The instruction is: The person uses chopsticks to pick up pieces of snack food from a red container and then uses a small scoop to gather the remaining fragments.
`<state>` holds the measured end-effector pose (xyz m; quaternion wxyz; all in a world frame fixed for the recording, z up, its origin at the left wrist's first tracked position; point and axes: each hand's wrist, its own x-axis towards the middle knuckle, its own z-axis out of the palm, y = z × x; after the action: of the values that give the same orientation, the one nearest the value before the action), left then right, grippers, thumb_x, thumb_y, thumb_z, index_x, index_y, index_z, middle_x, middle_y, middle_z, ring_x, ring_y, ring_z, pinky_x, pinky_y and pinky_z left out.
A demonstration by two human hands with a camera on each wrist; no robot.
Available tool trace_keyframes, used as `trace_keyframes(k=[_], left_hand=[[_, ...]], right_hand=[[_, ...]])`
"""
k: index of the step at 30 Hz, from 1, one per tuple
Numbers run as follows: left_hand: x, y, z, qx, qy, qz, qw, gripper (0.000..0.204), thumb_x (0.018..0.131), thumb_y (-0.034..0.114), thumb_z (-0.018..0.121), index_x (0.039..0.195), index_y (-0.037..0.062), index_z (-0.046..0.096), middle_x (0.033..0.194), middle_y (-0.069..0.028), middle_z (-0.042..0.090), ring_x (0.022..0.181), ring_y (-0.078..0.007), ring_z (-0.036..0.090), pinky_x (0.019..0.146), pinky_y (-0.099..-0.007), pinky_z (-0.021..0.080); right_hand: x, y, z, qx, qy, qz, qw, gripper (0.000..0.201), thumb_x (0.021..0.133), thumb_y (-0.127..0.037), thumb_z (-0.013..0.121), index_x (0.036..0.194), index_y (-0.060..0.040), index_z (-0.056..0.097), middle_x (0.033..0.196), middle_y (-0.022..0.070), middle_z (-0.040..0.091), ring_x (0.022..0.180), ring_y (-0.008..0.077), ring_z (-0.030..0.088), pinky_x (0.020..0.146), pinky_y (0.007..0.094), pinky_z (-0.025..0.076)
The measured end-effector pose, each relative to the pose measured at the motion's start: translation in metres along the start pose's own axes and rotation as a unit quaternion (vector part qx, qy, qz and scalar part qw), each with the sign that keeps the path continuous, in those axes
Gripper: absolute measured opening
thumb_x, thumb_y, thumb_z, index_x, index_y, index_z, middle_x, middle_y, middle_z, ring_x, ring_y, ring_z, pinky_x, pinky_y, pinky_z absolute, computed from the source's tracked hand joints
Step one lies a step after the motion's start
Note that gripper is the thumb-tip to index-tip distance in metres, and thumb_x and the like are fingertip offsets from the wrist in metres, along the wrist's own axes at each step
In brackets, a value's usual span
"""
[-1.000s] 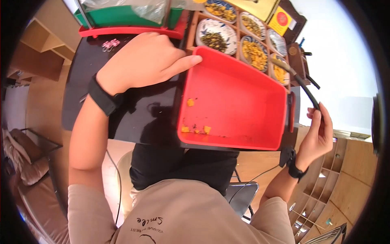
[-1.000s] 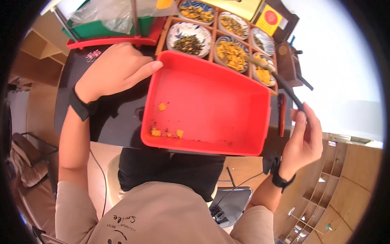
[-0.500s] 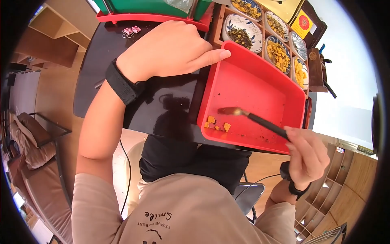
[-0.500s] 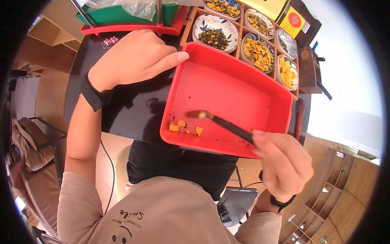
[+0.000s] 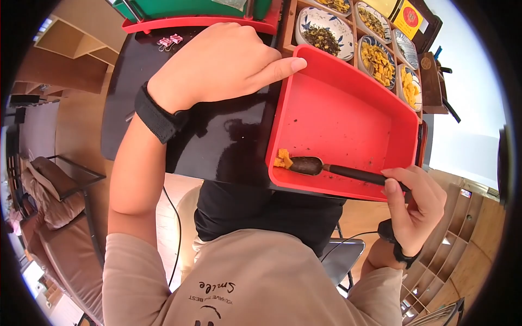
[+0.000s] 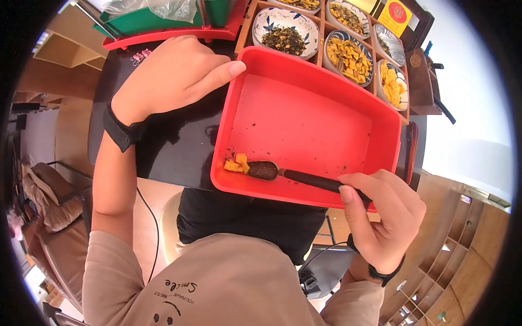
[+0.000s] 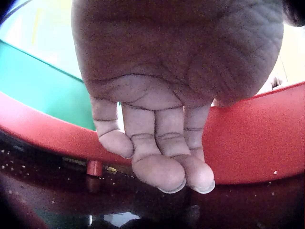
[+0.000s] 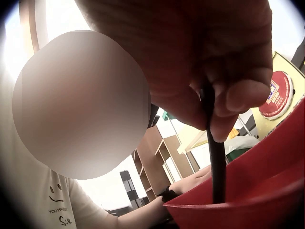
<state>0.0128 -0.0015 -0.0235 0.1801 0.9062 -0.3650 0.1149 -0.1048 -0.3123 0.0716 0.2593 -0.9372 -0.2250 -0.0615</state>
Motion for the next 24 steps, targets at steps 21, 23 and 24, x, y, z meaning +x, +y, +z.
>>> trace_keyframes(k=[21, 23, 24], left_hand=[[0.003, 0.005, -0.01, -0.022, -0.056, -0.019, 0.998, 0.055, 0.111, 0.037, 0.044, 0.078, 0.0011, 0.067, 0.067, -0.0205, 0.059, 0.066, -0.0404, 0.059, 0.066, -0.0471, 0.047], [0.002, 0.005, -0.01, -0.019, -0.057, -0.023, 0.998, 0.052, 0.11, 0.036, 0.045, 0.077, 0.0007, 0.066, 0.067, -0.021, 0.059, 0.067, -0.041, 0.059, 0.066, -0.0479, 0.046], [0.002, 0.005, -0.011, -0.021, -0.052, -0.02, 0.998, 0.052, 0.11, 0.036, 0.045, 0.077, 0.0007, 0.066, 0.067, -0.021, 0.059, 0.067, -0.041, 0.059, 0.066, -0.0479, 0.046]], right_hand=[[-0.005, 0.033, 0.012, 0.285, -0.013, 0.236, 0.929, 0.017, 0.099, -0.01, 0.071, 0.105, 0.0058, 0.075, 0.083, 0.0103, 0.075, 0.068, 0.0127, 0.07, 0.062, 0.0233, 0.054], [-0.01, 0.042, 0.008, 0.286, 0.0, 0.236, 0.929, 0.018, 0.1, -0.011, 0.071, 0.105, 0.0058, 0.074, 0.082, 0.0109, 0.075, 0.066, 0.0119, 0.068, 0.06, 0.0233, 0.053], [-0.012, 0.048, 0.006, 0.303, 0.013, 0.23, 0.925, 0.02, 0.101, -0.012, 0.07, 0.106, 0.0065, 0.073, 0.082, 0.011, 0.074, 0.064, 0.0114, 0.066, 0.059, 0.0235, 0.052]])
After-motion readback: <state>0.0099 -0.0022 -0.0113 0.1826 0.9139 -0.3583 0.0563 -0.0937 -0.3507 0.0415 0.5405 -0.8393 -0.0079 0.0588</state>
